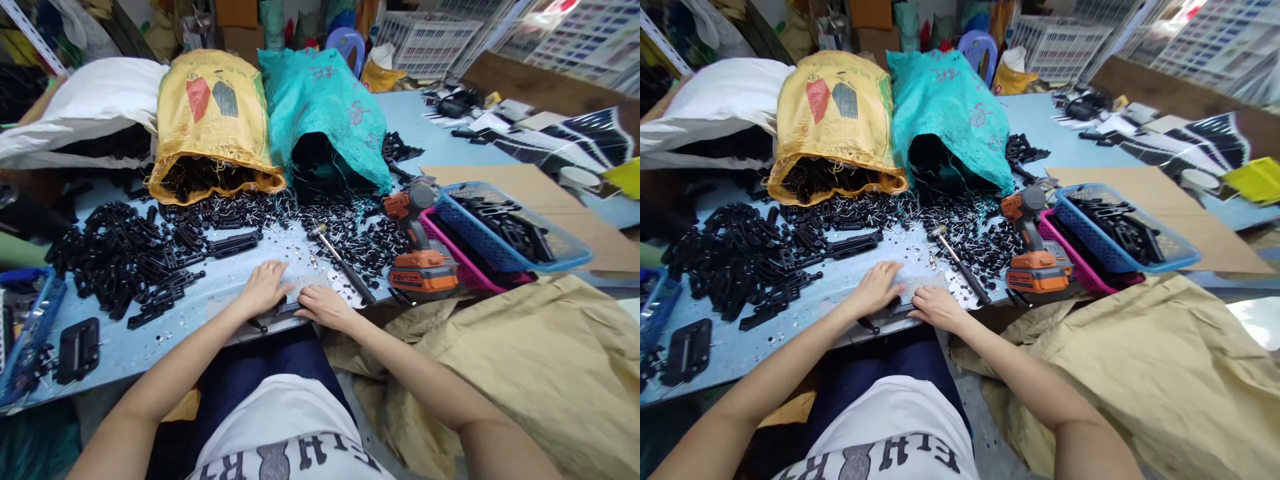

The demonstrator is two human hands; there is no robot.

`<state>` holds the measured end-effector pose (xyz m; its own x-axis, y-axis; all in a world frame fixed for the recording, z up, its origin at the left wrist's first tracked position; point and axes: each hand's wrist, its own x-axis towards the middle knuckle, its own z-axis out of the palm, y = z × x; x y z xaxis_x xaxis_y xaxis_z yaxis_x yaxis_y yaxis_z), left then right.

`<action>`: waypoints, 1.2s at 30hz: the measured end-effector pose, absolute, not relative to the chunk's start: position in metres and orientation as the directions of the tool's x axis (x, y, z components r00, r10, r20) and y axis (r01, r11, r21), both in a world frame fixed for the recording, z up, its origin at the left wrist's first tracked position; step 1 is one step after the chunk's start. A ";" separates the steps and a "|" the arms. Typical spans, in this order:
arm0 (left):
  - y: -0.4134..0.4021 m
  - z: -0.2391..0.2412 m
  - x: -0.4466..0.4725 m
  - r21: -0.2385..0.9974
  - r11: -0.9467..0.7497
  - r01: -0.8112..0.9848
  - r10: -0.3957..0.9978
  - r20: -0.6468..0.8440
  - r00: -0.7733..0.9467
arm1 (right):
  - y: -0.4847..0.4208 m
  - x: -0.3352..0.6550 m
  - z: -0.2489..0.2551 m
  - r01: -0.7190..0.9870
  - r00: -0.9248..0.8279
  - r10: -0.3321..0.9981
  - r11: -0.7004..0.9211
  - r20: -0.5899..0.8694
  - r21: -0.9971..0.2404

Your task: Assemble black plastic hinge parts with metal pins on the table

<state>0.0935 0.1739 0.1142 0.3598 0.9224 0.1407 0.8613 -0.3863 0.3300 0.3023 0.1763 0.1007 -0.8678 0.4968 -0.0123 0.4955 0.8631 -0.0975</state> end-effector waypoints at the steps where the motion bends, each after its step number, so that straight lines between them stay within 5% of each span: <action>1: 0.199 0.119 0.100 0.316 -0.341 0.885 0.939 0.155 0.306 | 0.175 0.308 0.096 0.505 -0.861 0.509 0.858 0.021 -0.099; 10: 0.325 0.104 0.136 0.182 -0.141 0.973 0.989 0.080 0.128 | 0.189 0.322 0.100 0.558 -0.766 0.578 0.815 0.280 -0.155; 14: 0.310 0.098 0.136 0.172 -0.143 0.975 0.984 0.130 0.121 | 0.270 0.310 0.125 0.811 -0.521 0.797 0.574 0.306 -0.113; 17: 0.283 0.107 0.123 0.167 -0.139 0.976 0.979 0.170 0.110 | 0.333 0.299 0.140 0.930 -0.364 0.917 0.367 0.163 0.013; 23: 0.173 0.129 0.053 0.397 -0.260 0.880 0.906 0.415 0.081 | 0.381 0.287 0.140 0.926 -0.376 0.927 0.376 0.006 0.022; 26: 0.119 0.131 0.023 0.476 -0.226 0.850 0.927 0.372 0.039 | 0.378 0.286 0.134 0.926 -0.378 0.925 0.378 0.039 0.006; 32: 0.078 0.113 0.017 0.416 -0.170 0.893 0.961 0.271 0.057 | 0.339 0.277 0.135 0.826 -0.381 0.862 0.480 0.334 -0.295; 36: 0.079 0.111 0.029 0.322 -0.170 0.931 0.952 0.299 0.071 | 0.290 0.274 0.141 0.610 -0.420 0.820 0.572 0.389 -0.549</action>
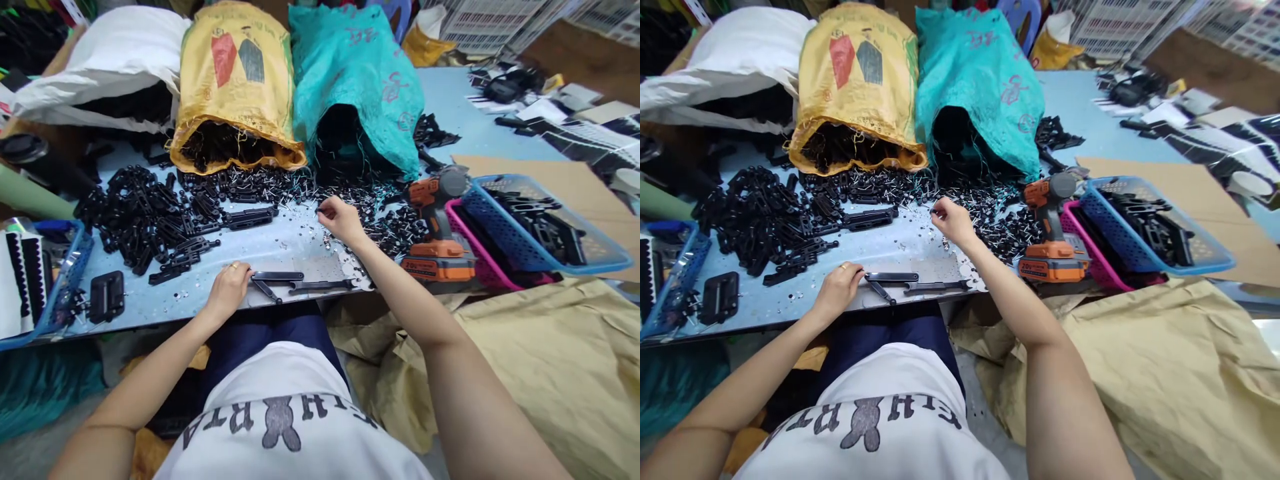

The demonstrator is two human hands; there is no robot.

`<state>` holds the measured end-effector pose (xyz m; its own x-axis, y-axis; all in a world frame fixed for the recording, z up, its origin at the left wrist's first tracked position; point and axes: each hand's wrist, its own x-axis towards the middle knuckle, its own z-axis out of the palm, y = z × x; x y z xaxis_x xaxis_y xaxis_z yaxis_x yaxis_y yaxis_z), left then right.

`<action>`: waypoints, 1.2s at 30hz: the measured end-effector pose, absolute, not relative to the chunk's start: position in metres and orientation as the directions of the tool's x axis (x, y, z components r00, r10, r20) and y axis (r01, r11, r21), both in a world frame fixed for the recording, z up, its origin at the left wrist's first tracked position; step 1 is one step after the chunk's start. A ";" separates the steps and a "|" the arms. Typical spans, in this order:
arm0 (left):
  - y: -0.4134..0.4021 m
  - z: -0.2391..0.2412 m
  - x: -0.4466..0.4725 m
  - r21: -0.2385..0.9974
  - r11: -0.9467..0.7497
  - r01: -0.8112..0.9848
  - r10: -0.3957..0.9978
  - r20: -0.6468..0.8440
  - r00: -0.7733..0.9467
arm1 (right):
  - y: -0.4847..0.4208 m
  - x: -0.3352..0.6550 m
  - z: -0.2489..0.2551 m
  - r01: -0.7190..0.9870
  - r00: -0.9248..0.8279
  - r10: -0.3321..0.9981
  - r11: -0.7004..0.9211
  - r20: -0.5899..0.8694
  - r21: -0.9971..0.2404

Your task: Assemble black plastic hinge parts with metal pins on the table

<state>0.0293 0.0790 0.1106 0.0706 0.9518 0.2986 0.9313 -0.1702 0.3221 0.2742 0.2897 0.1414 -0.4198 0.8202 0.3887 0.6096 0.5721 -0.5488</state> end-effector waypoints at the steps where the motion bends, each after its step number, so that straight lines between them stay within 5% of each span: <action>1: 0.080 0.111 0.032 0.317 -0.193 0.928 0.950 0.298 0.096 | 0.276 0.275 0.143 0.558 -0.440 0.811 0.584 0.386 -0.590; 4: 0.083 0.112 0.035 0.360 -0.241 0.901 0.950 0.279 0.143 | 0.237 0.280 0.144 0.459 -0.516 0.781 0.599 0.353 -0.656; 9: 0.083 0.100 0.032 0.525 -0.154 0.837 0.947 0.320 -0.027 | 0.191 0.289 0.131 0.412 -0.586 0.773 0.541 0.242 -0.733; 12: 0.080 0.092 0.034 0.504 -0.183 0.844 0.923 0.383 -0.029 | 0.179 0.292 0.121 0.377 -0.607 0.744 0.578 0.278 -0.723; 25: 0.077 0.090 0.055 0.236 -0.234 0.943 0.862 0.499 0.089 | 0.165 0.298 0.104 0.399 -0.753 0.518 0.850 0.406 -0.344; 30: 0.095 0.094 0.090 0.241 -0.421 0.874 0.892 0.284 0.351 | 0.160 0.305 0.083 0.402 -0.746 0.502 0.864 0.439 -0.304; 36: 0.106 0.085 0.105 0.311 -0.350 0.883 0.937 0.123 0.328 | 0.168 0.312 0.066 0.405 -0.823 0.469 0.880 0.322 -0.247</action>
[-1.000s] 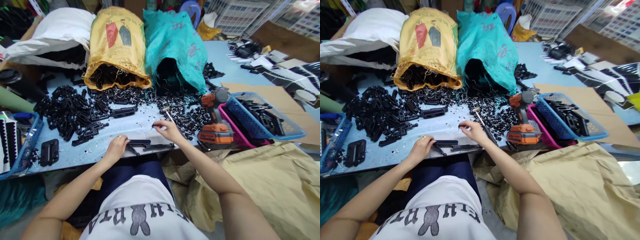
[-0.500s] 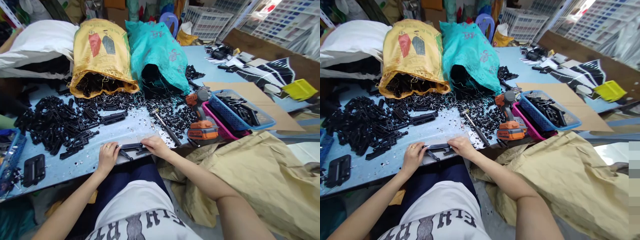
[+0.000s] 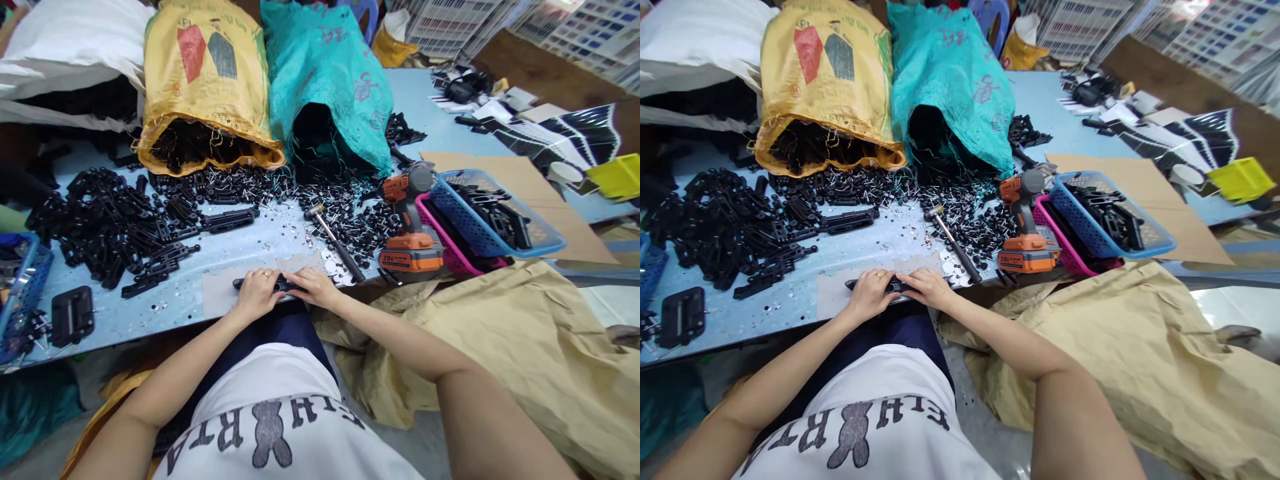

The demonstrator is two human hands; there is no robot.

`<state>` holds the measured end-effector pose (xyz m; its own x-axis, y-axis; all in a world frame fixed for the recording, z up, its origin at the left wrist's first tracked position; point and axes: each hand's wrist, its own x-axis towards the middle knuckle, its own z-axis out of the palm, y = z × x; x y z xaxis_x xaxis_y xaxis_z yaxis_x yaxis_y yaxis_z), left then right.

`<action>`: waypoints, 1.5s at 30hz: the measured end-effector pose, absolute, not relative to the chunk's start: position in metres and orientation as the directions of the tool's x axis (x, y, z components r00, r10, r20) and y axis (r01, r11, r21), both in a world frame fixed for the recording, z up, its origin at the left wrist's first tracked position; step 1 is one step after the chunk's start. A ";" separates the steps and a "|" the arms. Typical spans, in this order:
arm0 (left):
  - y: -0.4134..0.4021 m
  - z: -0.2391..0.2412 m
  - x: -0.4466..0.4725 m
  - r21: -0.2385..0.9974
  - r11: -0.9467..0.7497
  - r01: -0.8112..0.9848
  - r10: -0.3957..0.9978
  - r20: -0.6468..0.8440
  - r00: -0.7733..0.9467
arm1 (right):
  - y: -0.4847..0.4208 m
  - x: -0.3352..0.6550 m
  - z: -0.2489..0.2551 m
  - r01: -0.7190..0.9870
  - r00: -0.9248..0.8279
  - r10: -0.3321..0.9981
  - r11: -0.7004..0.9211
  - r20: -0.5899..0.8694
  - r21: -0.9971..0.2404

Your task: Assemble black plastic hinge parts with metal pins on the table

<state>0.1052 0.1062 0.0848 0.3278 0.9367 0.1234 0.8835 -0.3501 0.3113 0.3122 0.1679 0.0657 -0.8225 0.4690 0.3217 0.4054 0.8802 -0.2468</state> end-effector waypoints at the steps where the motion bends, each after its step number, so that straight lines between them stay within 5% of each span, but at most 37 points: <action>1: 0.106 0.084 0.106 0.315 -0.344 0.884 0.939 0.127 0.320 | 0.172 0.313 0.065 0.376 -0.846 0.437 0.895 0.306 -0.239; 7: 0.100 0.088 0.106 0.330 -0.342 0.880 0.939 0.153 0.307 | 0.191 0.320 0.070 0.247 -0.935 0.286 0.950 0.210 -0.193; 12: 0.059 0.095 0.090 0.251 -0.254 0.934 0.935 0.313 0.170 | 0.177 0.305 0.086 0.395 -0.860 0.404 0.914 0.313 -0.096; 17: 0.039 0.087 0.100 0.228 0.173 0.958 0.979 0.062 -0.192 | 0.153 0.237 0.097 0.235 -0.897 0.301 0.945 0.324 -0.229; 22: 0.050 0.083 0.110 0.263 0.338 0.904 0.941 -0.062 -0.333 | 0.148 0.203 0.089 0.279 -0.913 0.368 0.878 0.177 -0.390; 29: 0.042 0.082 0.094 0.294 0.120 0.948 0.987 0.069 -0.146 | 0.140 0.211 0.098 0.341 -0.886 0.432 0.852 0.167 -0.397; 34: 0.065 0.087 0.079 0.176 -0.365 0.914 0.900 0.320 0.298 | 0.161 0.279 0.093 0.438 -0.821 0.475 0.880 0.317 -0.183; 36: 0.083 0.089 0.078 0.112 -0.484 0.868 0.853 0.280 0.440 | 0.172 0.306 0.085 0.568 -0.766 0.564 0.819 0.309 -0.086; 39: 0.104 0.095 0.080 0.089 -0.455 0.886 0.882 0.181 0.435 | 0.180 0.323 0.083 0.600 -0.761 0.576 0.800 0.299 -0.017; 42: 0.100 0.110 0.079 0.161 -0.406 0.900 0.903 0.222 0.368 | 0.175 0.321 0.110 0.496 -0.800 0.484 0.866 0.354 -0.062; 45: 0.075 0.141 0.074 0.374 -0.517 0.770 0.843 0.381 0.381 | 0.162 0.311 0.157 0.202 -0.873 0.310 0.932 0.376 -0.300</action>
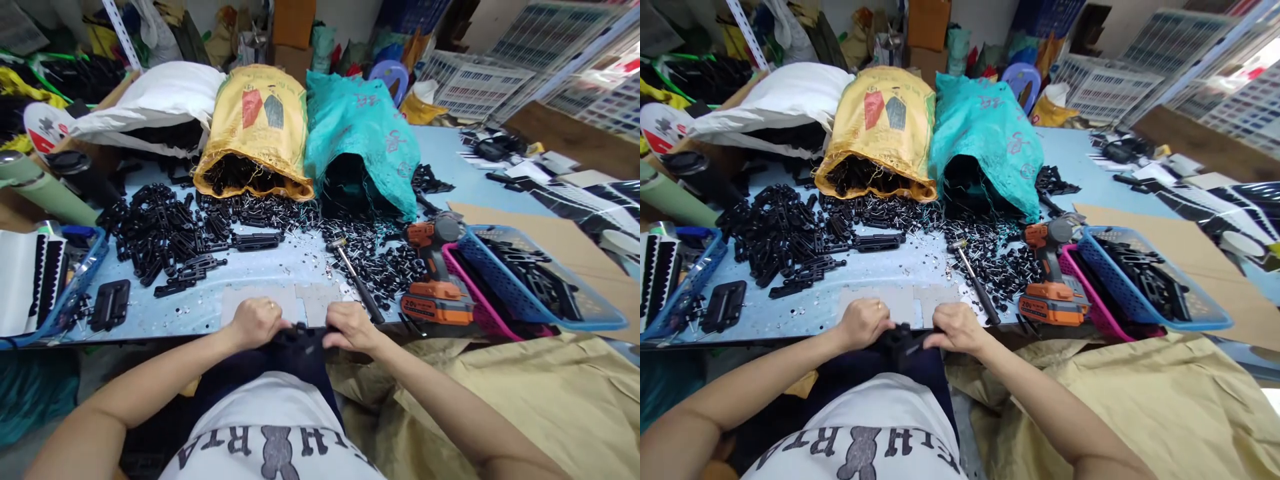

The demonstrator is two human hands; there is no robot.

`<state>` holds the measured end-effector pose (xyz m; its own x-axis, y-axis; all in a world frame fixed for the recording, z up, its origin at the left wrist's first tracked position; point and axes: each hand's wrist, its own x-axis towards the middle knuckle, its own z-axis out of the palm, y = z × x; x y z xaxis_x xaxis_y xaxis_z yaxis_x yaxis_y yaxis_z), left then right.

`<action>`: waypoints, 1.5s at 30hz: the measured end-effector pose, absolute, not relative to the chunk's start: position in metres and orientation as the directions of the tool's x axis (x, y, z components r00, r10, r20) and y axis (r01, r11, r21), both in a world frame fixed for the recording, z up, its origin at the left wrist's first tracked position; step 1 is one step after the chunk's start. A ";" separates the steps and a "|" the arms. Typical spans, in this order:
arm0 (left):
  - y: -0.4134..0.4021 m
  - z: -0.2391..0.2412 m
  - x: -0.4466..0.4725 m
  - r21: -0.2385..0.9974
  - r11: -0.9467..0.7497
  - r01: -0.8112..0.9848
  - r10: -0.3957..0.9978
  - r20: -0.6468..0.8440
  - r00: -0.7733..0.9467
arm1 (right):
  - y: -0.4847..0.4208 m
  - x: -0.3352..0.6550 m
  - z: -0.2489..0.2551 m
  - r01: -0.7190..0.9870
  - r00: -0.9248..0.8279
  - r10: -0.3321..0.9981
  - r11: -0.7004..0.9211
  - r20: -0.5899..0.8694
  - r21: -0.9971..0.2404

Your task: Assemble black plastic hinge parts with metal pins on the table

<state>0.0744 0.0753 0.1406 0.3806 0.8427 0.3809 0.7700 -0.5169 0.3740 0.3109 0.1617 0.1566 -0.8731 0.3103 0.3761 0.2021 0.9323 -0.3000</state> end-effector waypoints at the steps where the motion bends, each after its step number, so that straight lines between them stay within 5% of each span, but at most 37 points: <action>1: 0.065 0.152 0.075 0.470 -0.566 0.677 0.816 0.439 0.377 | 0.156 0.306 0.170 0.071 -0.881 0.253 0.906 0.400 -0.418; 4: 0.043 0.178 0.084 0.683 -0.632 0.367 0.775 0.569 0.274 | 0.134 0.282 0.187 -0.272 -0.816 0.226 0.662 0.531 -0.699; 7: 0.036 0.180 0.101 0.729 -0.647 0.223 0.754 0.655 0.046 | 0.111 0.241 0.163 -0.406 -0.650 0.484 0.430 0.585 -0.806; 10: 0.044 0.157 0.110 0.658 -0.674 0.335 0.663 0.739 -0.117 | 0.108 0.196 0.121 -0.392 -0.351 0.787 0.369 0.508 -0.843; 14: 0.076 0.115 0.087 0.363 -0.560 0.744 0.609 0.790 0.073 | 0.172 0.162 0.091 -0.176 -0.345 0.794 0.469 0.500 -0.866; 18: 0.128 0.089 0.046 0.184 -0.282 0.942 0.875 0.452 0.174 | 0.292 0.147 0.105 0.283 -0.481 0.727 0.658 0.490 -0.697; 22: 0.178 0.084 0.025 0.099 -0.139 0.985 0.971 0.207 0.117 | 0.389 0.110 0.130 0.655 -0.606 0.745 0.666 0.278 -0.357; 24: 0.195 0.086 0.023 0.073 -0.103 0.992 0.978 0.188 0.088 | 0.417 0.082 0.135 0.704 -0.624 0.752 0.659 0.212 -0.265; 30: 0.217 0.103 -0.004 0.120 0.038 0.992 0.931 0.357 -0.079 | 0.463 0.009 0.121 0.804 -0.512 0.846 0.533 0.148 -0.265; 37: 0.298 0.120 -0.062 0.266 0.474 0.840 0.831 0.180 -0.526 | 0.478 -0.002 0.115 0.821 -0.398 0.907 0.419 0.138 -0.387; 41: 0.322 0.120 -0.069 0.305 0.506 0.807 0.820 0.119 -0.560 | 0.456 0.042 0.123 0.573 -0.309 0.944 0.281 0.115 -0.769; 45: 0.298 0.124 -0.072 0.471 0.364 0.804 0.755 0.356 -0.551 | 0.402 0.115 0.129 0.270 -0.295 0.956 0.071 -0.012 -0.960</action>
